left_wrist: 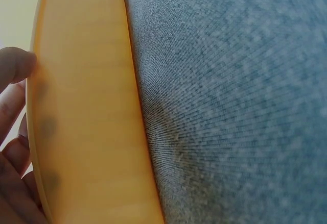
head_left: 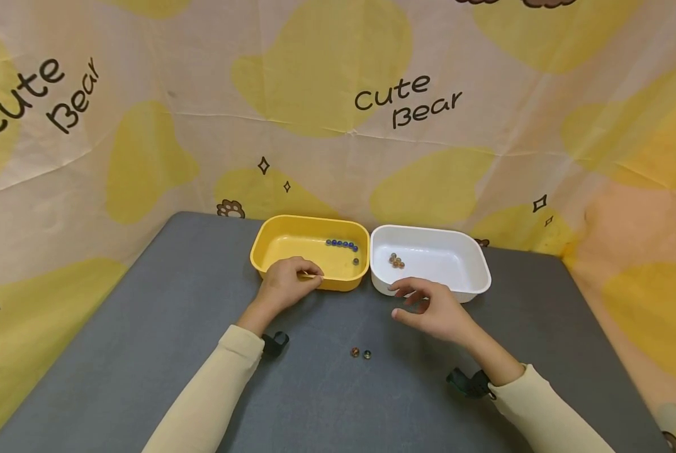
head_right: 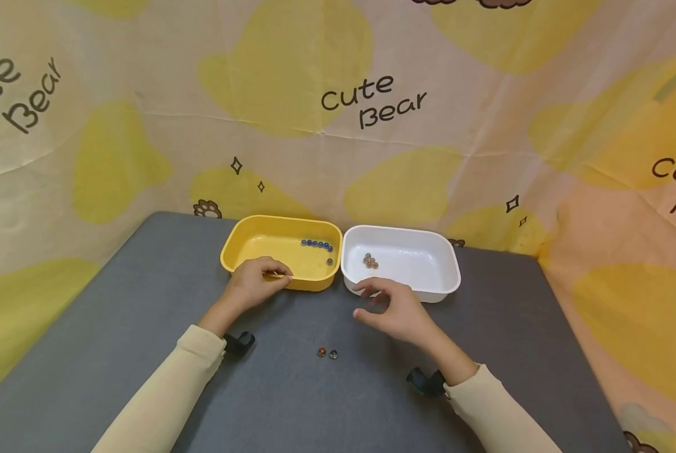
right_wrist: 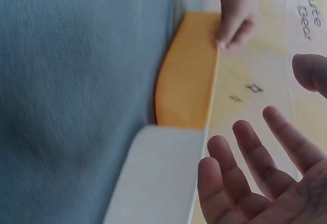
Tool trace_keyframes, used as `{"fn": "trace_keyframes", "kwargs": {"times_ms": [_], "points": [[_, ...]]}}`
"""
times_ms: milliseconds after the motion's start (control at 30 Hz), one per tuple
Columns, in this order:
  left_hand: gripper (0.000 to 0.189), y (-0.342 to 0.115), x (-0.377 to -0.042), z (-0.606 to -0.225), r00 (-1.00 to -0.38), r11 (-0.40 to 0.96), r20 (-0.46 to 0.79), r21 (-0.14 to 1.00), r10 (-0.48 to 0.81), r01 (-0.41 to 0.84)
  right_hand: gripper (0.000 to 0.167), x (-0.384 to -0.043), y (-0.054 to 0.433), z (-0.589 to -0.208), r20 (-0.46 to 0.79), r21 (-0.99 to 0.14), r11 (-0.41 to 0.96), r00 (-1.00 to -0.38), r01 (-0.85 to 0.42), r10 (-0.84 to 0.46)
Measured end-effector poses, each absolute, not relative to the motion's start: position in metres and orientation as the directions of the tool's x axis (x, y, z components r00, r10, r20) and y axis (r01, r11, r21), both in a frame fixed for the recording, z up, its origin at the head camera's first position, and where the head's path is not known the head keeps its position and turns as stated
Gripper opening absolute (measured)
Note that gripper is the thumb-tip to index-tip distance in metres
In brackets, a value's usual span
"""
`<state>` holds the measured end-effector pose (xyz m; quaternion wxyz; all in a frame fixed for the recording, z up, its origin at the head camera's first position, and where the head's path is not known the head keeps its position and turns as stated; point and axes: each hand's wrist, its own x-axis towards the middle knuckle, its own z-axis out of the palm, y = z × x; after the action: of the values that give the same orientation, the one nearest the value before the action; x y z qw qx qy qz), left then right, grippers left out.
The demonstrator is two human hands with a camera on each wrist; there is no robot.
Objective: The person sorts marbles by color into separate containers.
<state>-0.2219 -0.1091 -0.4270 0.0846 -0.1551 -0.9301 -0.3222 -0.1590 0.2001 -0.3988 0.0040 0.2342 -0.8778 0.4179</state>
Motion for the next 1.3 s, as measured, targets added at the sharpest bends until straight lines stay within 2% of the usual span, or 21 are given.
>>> {"fn": "trace_keyframes", "kwargs": {"times_ms": [200,567,900,1300], "points": [[0.007,-0.109,-0.222,-0.427,-0.933,0.74,0.271,0.572,0.236,0.353,0.036,-0.15,0.189,-0.411,0.213,-0.724,0.517,-0.86,-0.457,-0.463],[0.008,-0.11,-0.222,-0.428,-0.932,0.748,0.275,0.562,0.235,0.355,0.028,-0.137,0.171,-0.432,0.156,-0.696,0.556,-0.852,-0.454,-0.5],[0.008,-0.109,-0.22,-0.426,-0.932,0.748,0.273,0.559,0.24,0.356,0.022,-0.131,0.161,-0.451,0.075,-0.671,0.616,-0.864,-0.412,-0.497],[0.008,-0.109,-0.22,-0.427,-0.934,0.747,0.269,0.566,0.234,0.35,0.016,-0.13,0.154,-0.455,0.057,-0.58,0.699,-0.877,-0.418,-0.477]]}}
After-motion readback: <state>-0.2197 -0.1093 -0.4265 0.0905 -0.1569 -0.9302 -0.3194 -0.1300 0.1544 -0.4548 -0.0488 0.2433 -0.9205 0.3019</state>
